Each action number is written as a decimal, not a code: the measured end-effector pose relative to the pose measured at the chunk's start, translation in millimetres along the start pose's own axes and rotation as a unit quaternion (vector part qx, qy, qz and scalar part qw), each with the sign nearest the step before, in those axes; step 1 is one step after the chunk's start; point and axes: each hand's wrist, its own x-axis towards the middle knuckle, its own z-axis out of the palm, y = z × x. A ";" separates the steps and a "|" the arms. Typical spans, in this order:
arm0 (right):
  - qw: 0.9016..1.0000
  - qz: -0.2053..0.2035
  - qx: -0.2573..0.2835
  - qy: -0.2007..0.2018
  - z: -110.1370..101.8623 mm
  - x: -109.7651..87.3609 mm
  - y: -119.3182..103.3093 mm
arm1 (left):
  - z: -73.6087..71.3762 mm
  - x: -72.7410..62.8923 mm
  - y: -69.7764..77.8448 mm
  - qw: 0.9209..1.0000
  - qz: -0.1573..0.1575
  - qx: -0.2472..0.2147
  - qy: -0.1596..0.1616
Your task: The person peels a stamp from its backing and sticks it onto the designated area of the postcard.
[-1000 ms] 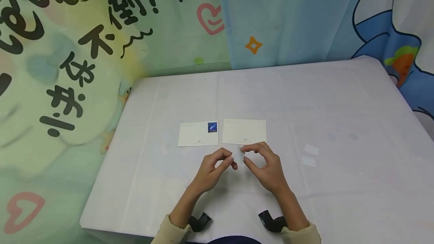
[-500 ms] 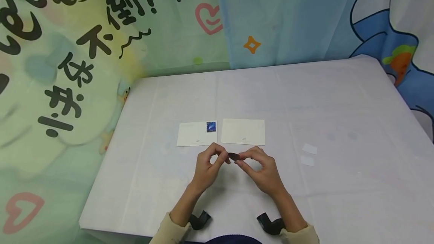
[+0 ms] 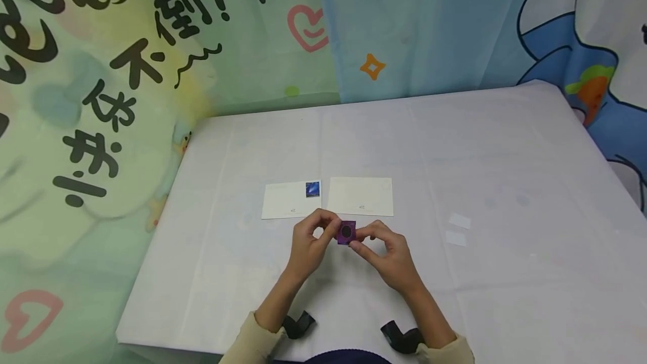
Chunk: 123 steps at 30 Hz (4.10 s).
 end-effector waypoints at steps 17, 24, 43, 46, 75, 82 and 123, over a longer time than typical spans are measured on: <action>0.909 0.247 -0.231 0.241 -14.5 45.4 53.7 | 39.8 90.5 -64.9 0.981 -0.070 0.153 -0.096; 0.885 0.276 -0.293 0.236 -22.5 49.5 79.8 | 56.0 107.8 -83.4 0.947 -0.127 0.246 -0.164; 0.839 0.304 -0.406 0.195 -31.5 57.8 87.0 | 74.4 115.1 -97.8 0.912 -0.136 0.336 -0.194; 0.838 0.311 -0.404 0.195 -33.1 59.0 86.8 | 74.6 115.2 -97.6 0.911 -0.136 0.340 -0.191; 0.838 0.326 -0.398 0.183 -34.8 60.4 82.7 | 79.8 115.9 -95.3 0.906 -0.164 0.349 -0.175; 0.837 0.315 -0.408 0.184 -35.1 58.7 86.6 | 78.8 116.4 -93.3 0.906 -0.174 0.343 -0.175; 0.847 0.285 -0.399 0.207 -32.1 57.7 89.8 | 72.1 111.9 -96.0 0.948 -0.201 0.236 -0.067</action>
